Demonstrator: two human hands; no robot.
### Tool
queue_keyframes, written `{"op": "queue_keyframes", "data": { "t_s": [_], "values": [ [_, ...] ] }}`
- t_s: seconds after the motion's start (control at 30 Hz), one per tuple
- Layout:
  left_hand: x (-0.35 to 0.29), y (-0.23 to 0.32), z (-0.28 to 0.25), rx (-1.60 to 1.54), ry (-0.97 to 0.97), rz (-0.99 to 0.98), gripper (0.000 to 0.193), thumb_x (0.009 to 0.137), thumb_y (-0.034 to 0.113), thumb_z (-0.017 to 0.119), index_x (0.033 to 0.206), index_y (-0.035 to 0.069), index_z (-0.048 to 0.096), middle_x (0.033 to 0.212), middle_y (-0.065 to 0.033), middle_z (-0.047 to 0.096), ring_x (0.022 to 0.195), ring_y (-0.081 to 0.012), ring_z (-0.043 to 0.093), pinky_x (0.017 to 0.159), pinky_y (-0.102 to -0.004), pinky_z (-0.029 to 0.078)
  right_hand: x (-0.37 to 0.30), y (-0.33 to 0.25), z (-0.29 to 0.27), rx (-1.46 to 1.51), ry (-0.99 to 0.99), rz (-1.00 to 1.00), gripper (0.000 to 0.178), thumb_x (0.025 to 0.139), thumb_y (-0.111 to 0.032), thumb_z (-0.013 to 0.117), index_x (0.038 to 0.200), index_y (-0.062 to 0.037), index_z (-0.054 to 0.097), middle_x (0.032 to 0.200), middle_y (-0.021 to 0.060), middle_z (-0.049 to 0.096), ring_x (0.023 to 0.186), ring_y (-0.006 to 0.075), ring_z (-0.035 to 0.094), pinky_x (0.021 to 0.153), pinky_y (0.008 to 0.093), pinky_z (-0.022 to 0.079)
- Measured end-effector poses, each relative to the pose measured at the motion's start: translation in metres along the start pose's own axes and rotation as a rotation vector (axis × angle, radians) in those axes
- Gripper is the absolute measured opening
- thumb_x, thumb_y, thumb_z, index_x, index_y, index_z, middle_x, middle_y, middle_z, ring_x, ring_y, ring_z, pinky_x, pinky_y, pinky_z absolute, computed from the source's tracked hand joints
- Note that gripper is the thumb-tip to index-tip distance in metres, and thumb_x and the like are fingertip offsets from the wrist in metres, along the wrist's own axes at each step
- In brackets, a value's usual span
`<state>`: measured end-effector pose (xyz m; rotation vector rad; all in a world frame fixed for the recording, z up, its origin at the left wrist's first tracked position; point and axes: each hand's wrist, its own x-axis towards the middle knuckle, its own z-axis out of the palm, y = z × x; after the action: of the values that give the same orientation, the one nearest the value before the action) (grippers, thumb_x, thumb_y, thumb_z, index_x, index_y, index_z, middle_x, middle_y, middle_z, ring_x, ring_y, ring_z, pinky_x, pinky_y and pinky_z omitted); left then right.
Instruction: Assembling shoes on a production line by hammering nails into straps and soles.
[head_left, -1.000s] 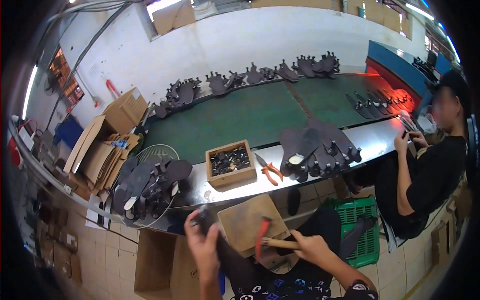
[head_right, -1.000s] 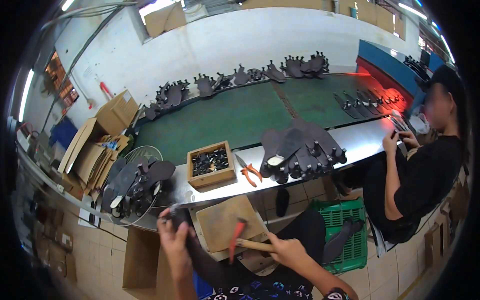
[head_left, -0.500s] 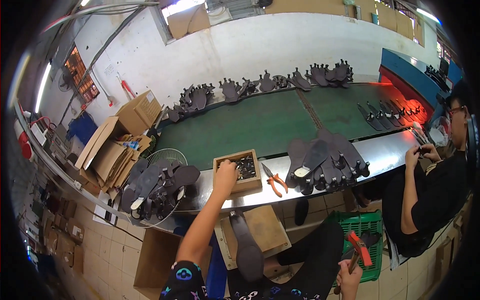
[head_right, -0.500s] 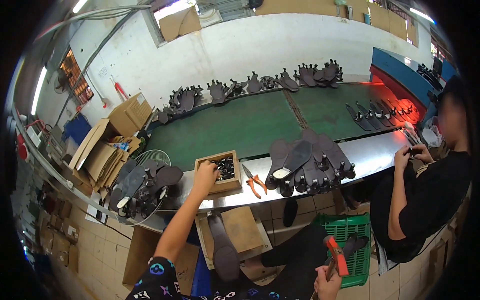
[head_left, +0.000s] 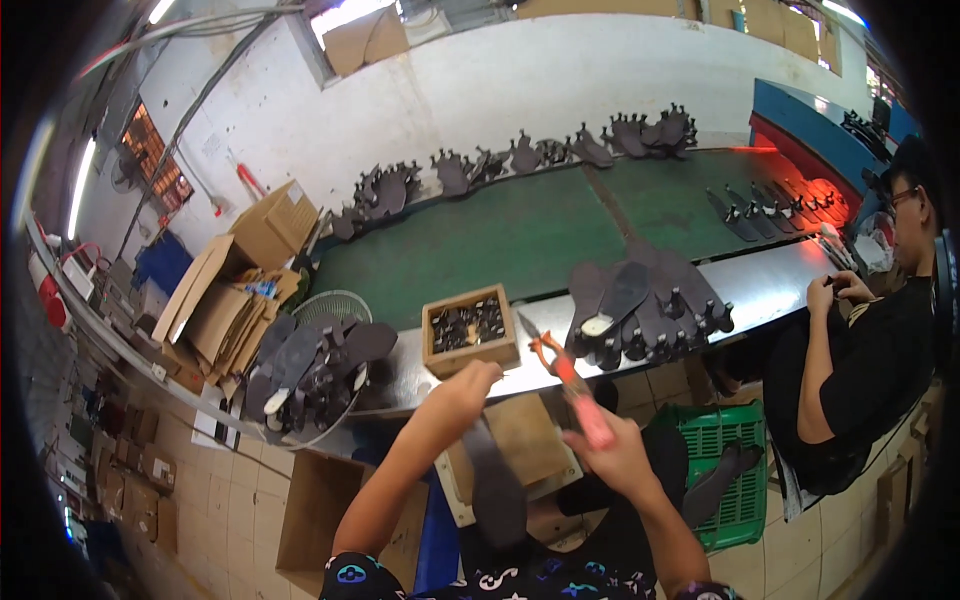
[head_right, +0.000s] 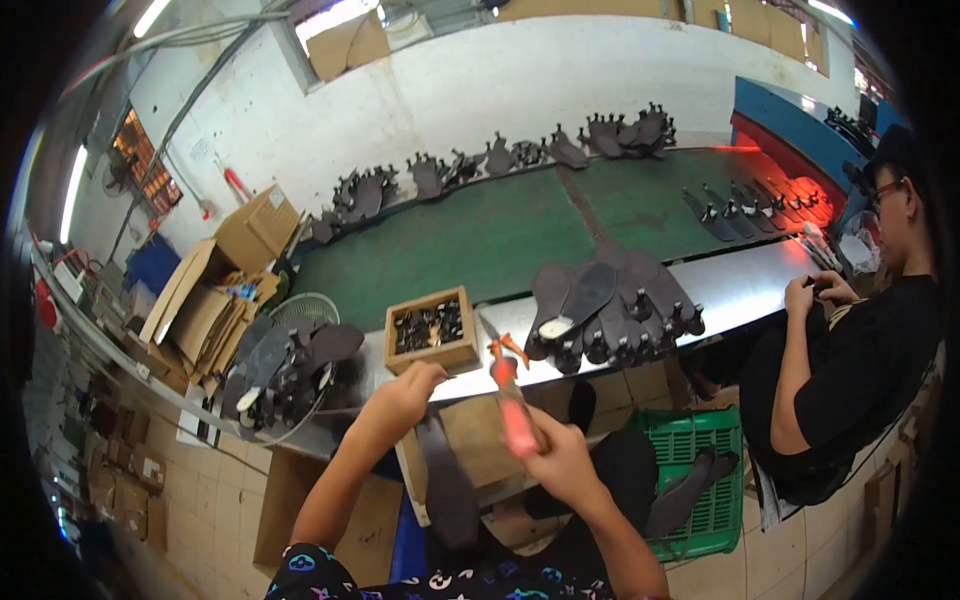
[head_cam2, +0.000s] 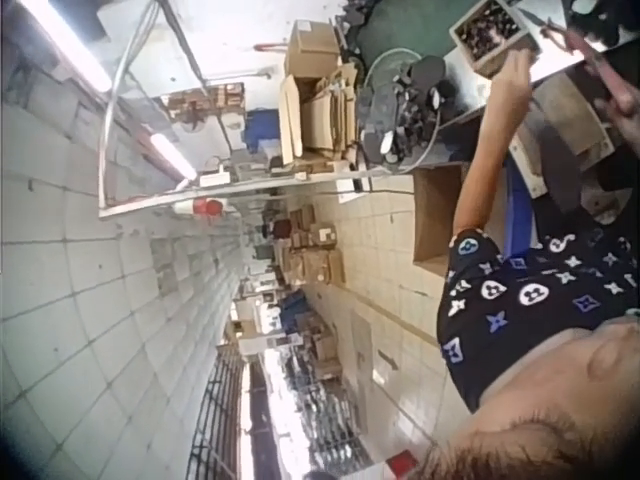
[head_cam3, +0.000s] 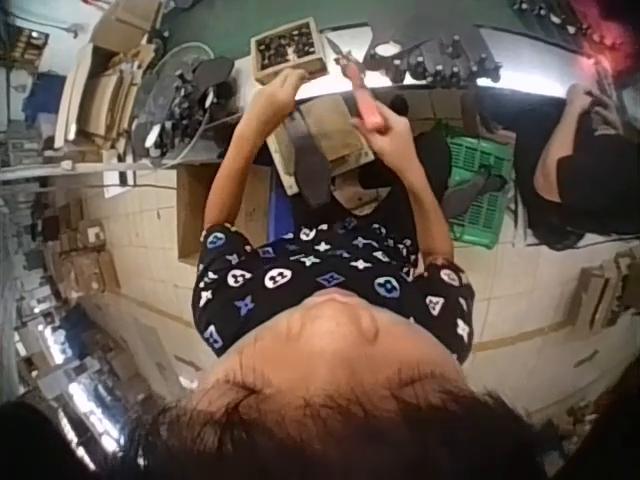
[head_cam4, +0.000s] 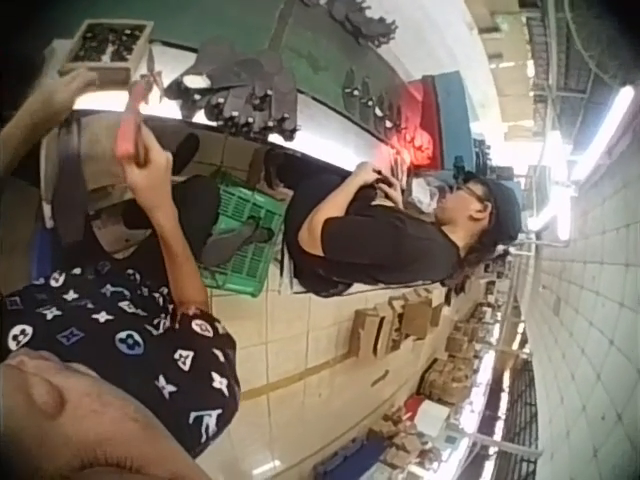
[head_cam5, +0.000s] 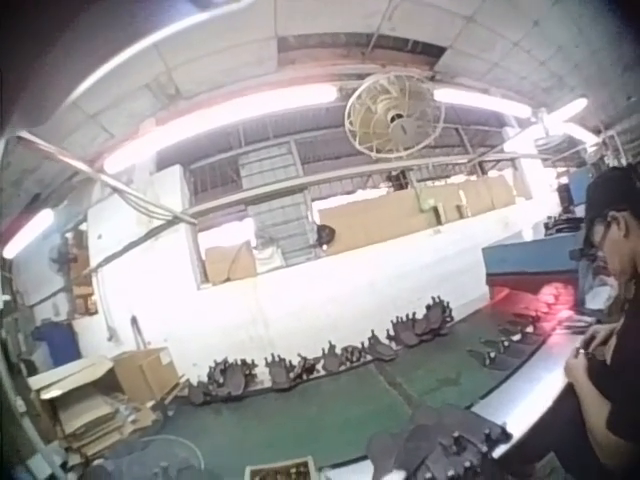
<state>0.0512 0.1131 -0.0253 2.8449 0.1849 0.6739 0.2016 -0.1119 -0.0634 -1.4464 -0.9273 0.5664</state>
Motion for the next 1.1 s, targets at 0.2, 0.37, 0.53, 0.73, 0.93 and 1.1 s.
{"op": "queue_keyframes", "data": {
  "t_s": [0.2, 0.37, 0.53, 0.73, 0.93, 1.1],
  "values": [
    [-0.057, 0.066, -0.034, 0.3, -0.105, 0.052, 0.025, 0.087, 0.006, 0.068, 0.11, -0.001, 0.06, 0.099, -0.0126, 0.064, 0.085, -0.0264, 0.067, 0.068, -0.0306, 0.058, 0.03, -0.001, 0.065, 0.247, -0.249, 0.044, 0.026, 0.09, -0.018, 0.077, 0.105, 0.0011, 0.07, 0.068, -0.0035, 0.059, 0.064, 0.0044, 0.05, 0.057, 0.0257, 0.042],
    [-0.096, 0.045, -0.013, 0.074, 0.085, -0.121, 0.033, 0.086, 0.014, 0.074, 0.112, -0.001, 0.06, 0.103, -0.0131, 0.064, 0.091, -0.028, 0.067, 0.071, -0.0335, 0.056, 0.024, 0.001, 0.078, 0.22, -0.395, 0.228, 0.023, 0.09, -0.018, 0.077, 0.101, 0.0016, 0.071, 0.068, -0.0046, 0.057, 0.064, 0.0043, 0.049, 0.057, 0.0252, 0.041],
    [-0.102, -0.006, 0.047, -0.275, 0.502, -0.713, 0.043, 0.083, 0.026, 0.08, 0.116, 0.003, 0.065, 0.104, -0.0132, 0.068, 0.104, -0.0321, 0.066, 0.1, -0.0461, 0.044, 0.048, 0.006, 0.096, -0.01, -0.26, 0.009, 0.021, 0.09, -0.016, 0.074, 0.099, 0.0025, 0.07, 0.065, -0.0007, 0.055, 0.064, 0.005, 0.047, 0.057, 0.0271, 0.041],
    [-0.109, -0.012, 0.071, -0.353, 0.321, -0.761, 0.029, 0.085, 0.031, 0.078, 0.108, 0.012, 0.075, 0.111, -0.0077, 0.074, 0.107, -0.0238, 0.067, 0.113, -0.0561, 0.021, 0.081, 0.03, 0.114, -0.219, -0.297, -0.205, 0.018, 0.092, -0.015, 0.07, 0.097, 0.002, 0.067, 0.064, 0.0135, 0.056, 0.057, 0.0216, 0.05, 0.058, 0.0343, 0.044],
    [-0.113, 0.002, 0.07, -0.388, 0.381, -0.75, 0.029, 0.083, 0.029, 0.08, 0.106, 0.012, 0.076, 0.112, -0.0061, 0.074, 0.106, -0.0219, 0.067, 0.112, -0.0535, 0.021, 0.075, 0.035, 0.112, -0.352, -0.392, -0.276, 0.015, 0.088, -0.008, 0.071, 0.099, 0.0007, 0.066, 0.078, 0.0187, 0.064, 0.07, 0.0334, 0.063, 0.064, 0.0392, 0.049],
    [-0.119, -0.005, 0.07, -0.231, 0.31, -0.636, 0.034, 0.083, 0.024, 0.081, 0.112, 0.008, 0.072, 0.103, -0.0091, 0.074, 0.1, -0.0267, 0.07, 0.105, -0.0483, 0.038, 0.075, 0.034, 0.112, -0.367, -0.449, -0.475, 0.027, 0.08, -0.003, 0.073, 0.107, -0.0044, 0.067, 0.1, 0.0123, 0.069, 0.088, 0.0362, 0.068, 0.076, 0.0399, 0.055]
  ]
}}
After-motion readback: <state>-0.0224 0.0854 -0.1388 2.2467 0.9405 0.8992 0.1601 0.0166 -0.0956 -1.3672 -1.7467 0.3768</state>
